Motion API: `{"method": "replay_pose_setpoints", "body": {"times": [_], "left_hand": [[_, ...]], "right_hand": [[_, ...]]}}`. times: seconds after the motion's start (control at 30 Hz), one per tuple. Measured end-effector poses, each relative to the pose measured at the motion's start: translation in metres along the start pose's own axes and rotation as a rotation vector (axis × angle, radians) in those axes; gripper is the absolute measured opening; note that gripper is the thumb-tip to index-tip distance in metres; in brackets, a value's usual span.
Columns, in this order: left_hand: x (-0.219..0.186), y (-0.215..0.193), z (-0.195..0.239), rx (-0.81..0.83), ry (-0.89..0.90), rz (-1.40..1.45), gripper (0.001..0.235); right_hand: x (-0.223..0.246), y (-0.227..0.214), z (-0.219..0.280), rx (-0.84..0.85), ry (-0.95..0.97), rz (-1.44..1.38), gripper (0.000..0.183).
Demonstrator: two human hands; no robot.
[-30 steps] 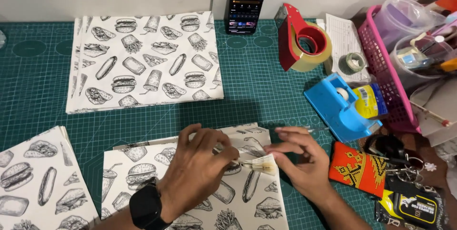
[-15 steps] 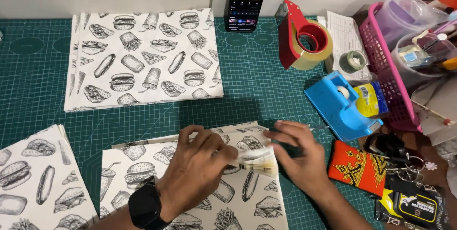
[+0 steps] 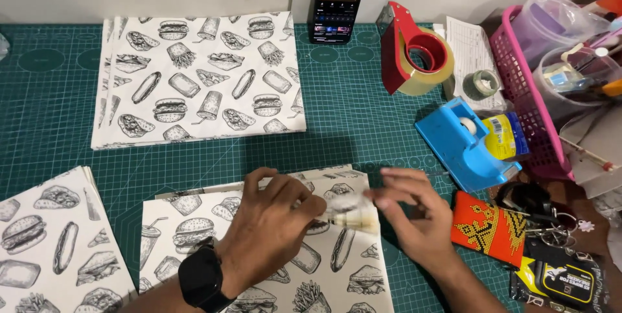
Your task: Folding printed burger wrapping papers into a specific shape on a workstation.
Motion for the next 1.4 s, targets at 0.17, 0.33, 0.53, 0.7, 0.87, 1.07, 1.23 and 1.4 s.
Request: {"method": "replay_pose_setpoints", "body": {"times": [0.17, 0.33, 0.53, 0.7, 0.87, 1.07, 1.23, 1.4], "left_hand": [[-0.002, -0.006, -0.002, -0.028, 0.016, 0.011, 0.027], [-0.003, -0.012, -0.004, -0.073, 0.035, 0.064, 0.032], [0.001, -0.007, -0.002, -0.029, -0.026, 0.056, 0.029], [0.0, -0.005, 0.001, -0.073, 0.025, 0.009, 0.037], [-0.003, -0.009, -0.003, -0.051, 0.018, -0.018, 0.023], [0.004, 0.001, 0.001, -0.019, -0.032, 0.057, 0.025], [0.002, 0.0, 0.0, -0.012, -0.024, 0.072, 0.022], [-0.002, -0.007, -0.002, -0.049, 0.039, 0.003, 0.025]], "right_hand": [[-0.011, 0.007, -0.004, 0.1, 0.052, 0.311, 0.041], [-0.009, 0.009, -0.004, 0.109, 0.031, 0.321, 0.039], [0.001, 0.003, -0.002, 0.035, 0.058, 0.025, 0.015], [-0.015, 0.008, -0.004, 0.117, 0.055, 0.276, 0.046], [-0.005, 0.009, -0.007, 0.105, 0.045, 0.295, 0.038], [0.007, 0.004, -0.006, 0.011, 0.011, 0.053, 0.025], [-0.007, 0.002, -0.005, 0.028, 0.066, 0.051, 0.036], [-0.01, 0.008, -0.008, 0.117, 0.082, 0.242, 0.039]]}}
Point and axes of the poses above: each hand's wrist, its own z-axis away from the middle knuckle, its own y-axis out of the palm, x = y × z, the point moved 6 cm from there along -z, towards the middle knuckle, and after that the axes turned 1 degree about x, right-handed, at the moved point
